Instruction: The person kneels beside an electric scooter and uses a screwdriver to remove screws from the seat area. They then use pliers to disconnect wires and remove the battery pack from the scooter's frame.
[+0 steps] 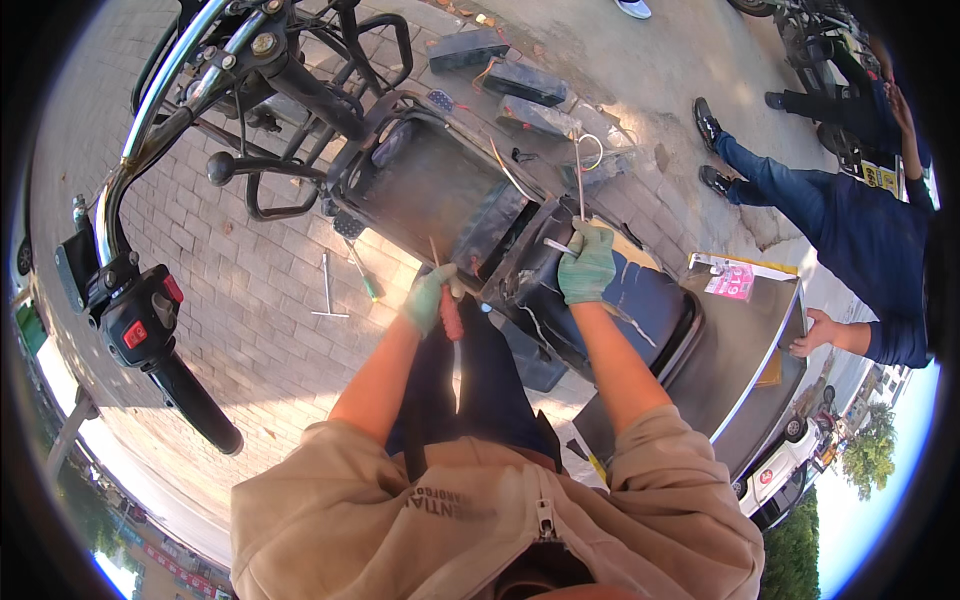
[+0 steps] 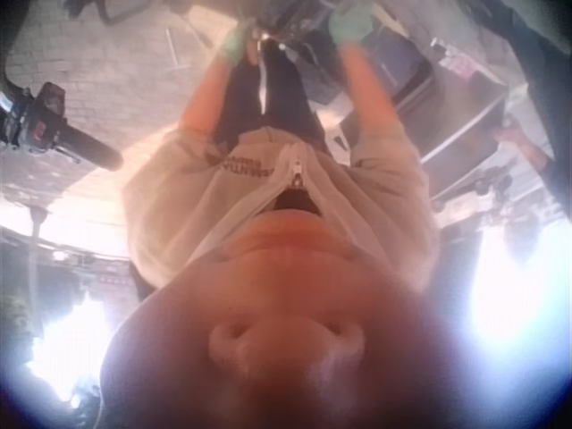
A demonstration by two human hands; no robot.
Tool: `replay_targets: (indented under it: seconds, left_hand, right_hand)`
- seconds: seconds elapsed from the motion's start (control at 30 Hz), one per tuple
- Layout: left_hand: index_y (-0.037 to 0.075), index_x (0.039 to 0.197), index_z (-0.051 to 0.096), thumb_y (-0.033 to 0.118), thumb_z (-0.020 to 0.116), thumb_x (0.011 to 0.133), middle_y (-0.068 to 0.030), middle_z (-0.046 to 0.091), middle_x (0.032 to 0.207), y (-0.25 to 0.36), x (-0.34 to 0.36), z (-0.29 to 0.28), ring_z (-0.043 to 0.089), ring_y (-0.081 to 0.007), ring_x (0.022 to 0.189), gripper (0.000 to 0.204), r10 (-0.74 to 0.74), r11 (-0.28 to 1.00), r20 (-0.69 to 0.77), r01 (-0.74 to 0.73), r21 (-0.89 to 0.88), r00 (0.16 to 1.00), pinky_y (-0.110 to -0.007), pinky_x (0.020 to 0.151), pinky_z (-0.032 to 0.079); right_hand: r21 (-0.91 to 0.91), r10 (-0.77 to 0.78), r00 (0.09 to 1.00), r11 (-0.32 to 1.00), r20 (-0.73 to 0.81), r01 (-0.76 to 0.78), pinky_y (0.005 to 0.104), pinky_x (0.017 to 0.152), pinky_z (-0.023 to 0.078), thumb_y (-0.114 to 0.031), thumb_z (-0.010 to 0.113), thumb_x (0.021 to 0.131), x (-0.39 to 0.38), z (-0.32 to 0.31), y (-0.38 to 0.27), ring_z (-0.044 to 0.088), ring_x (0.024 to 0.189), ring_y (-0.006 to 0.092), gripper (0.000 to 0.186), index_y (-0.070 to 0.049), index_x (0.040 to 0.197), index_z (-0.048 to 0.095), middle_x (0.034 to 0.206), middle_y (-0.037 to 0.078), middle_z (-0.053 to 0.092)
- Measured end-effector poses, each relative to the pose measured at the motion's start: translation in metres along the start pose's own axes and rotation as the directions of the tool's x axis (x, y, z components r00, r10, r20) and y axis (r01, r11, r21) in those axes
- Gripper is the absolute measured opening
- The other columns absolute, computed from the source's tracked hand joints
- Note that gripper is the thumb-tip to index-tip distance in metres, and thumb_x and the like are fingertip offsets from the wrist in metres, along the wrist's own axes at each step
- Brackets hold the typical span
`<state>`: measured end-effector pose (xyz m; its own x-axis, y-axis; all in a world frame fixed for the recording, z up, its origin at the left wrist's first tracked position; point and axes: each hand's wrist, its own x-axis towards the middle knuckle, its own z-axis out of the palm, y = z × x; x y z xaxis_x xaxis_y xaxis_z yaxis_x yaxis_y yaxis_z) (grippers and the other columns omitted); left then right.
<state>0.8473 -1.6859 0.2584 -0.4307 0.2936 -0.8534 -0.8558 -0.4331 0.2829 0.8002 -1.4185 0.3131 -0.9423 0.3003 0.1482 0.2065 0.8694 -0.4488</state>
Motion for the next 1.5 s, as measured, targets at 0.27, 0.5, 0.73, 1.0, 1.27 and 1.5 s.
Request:
replay_targets:
  seconds: [0.27,0.5,0.73,1.0,1.27,1.5]
  left_hand:
    - [0.001,0.079,0.064,0.025,0.054,0.093,-0.0077,0.059,0.073,0.024,0.023,0.026,0.059,-0.0233,0.069,0.029,-0.086,0.994,0.084,0.080,0.077,0.993,-0.034,0.070,0.049]
    - [-0.001,0.090,0.066,0.016,0.046,0.089,-0.0040,0.055,0.066,0.023,0.022,0.018,0.049,-0.0156,0.060,0.026,-0.170,0.965,-0.018,0.170,0.198,0.985,-0.027,0.058,0.043]
    - [-0.003,0.105,0.063,0.016,0.042,0.092,-0.0037,0.051,0.066,0.038,0.026,0.010,0.047,-0.0174,0.049,0.031,-0.145,0.960,-0.037,0.149,0.236,0.989,-0.030,0.047,0.042]
    - [-0.002,0.110,0.062,0.014,0.049,0.088,-0.0021,0.054,0.067,0.044,0.021,-0.019,0.050,-0.0144,0.060,0.030,-0.139,0.973,-0.159,0.165,0.160,0.977,-0.028,0.057,0.044]
    - [-0.002,0.116,0.065,0.014,0.047,0.094,0.0001,0.052,0.067,0.067,0.012,-0.027,0.048,-0.0120,0.059,0.032,-0.058,0.921,-0.295,0.165,0.353,0.954,-0.026,0.056,0.041]
    - [0.004,0.118,0.066,0.017,0.050,0.098,0.0034,0.053,0.071,0.053,-0.002,0.008,0.047,-0.0090,0.058,0.029,-0.052,0.954,-0.306,0.138,0.267,0.951,-0.025,0.050,0.038]
  right_hand:
    - [0.058,0.032,0.999,0.998,-0.019,-0.031,0.0430,0.068,0.053,-0.013,0.063,0.090,0.002,0.001,0.000,0.065,0.078,0.0348,0.016,-0.016,0.104,0.069,0.099,0.014,0.061]
    - [0.028,0.050,0.999,0.998,0.003,-0.050,0.0430,0.066,0.053,-0.010,0.064,0.088,0.003,0.002,0.001,0.065,0.075,0.0339,0.016,-0.015,0.103,0.069,0.096,0.014,0.061]
    - [0.037,0.034,0.999,0.999,-0.007,-0.034,0.0424,0.062,0.052,-0.007,0.065,0.086,0.004,0.003,0.003,0.064,0.072,0.0337,0.018,-0.014,0.103,0.069,0.093,0.014,0.061]
    - [0.033,0.023,1.000,0.999,-0.016,-0.022,0.0394,0.061,0.053,-0.007,0.067,0.085,0.002,0.006,0.007,0.065,0.071,0.0303,0.019,-0.015,0.102,0.069,0.093,0.012,0.061]
    - [0.051,0.021,0.999,0.998,-0.045,-0.019,0.0389,0.061,0.054,-0.007,0.068,0.084,0.002,0.007,0.006,0.066,0.071,0.0298,0.019,-0.015,0.101,0.070,0.095,0.012,0.063]
    - [0.123,0.051,0.999,0.991,-0.007,-0.049,0.0357,0.063,0.052,-0.007,0.065,0.087,0.000,0.007,0.009,0.065,0.071,0.0267,0.019,-0.012,0.104,0.072,0.093,0.011,0.061]
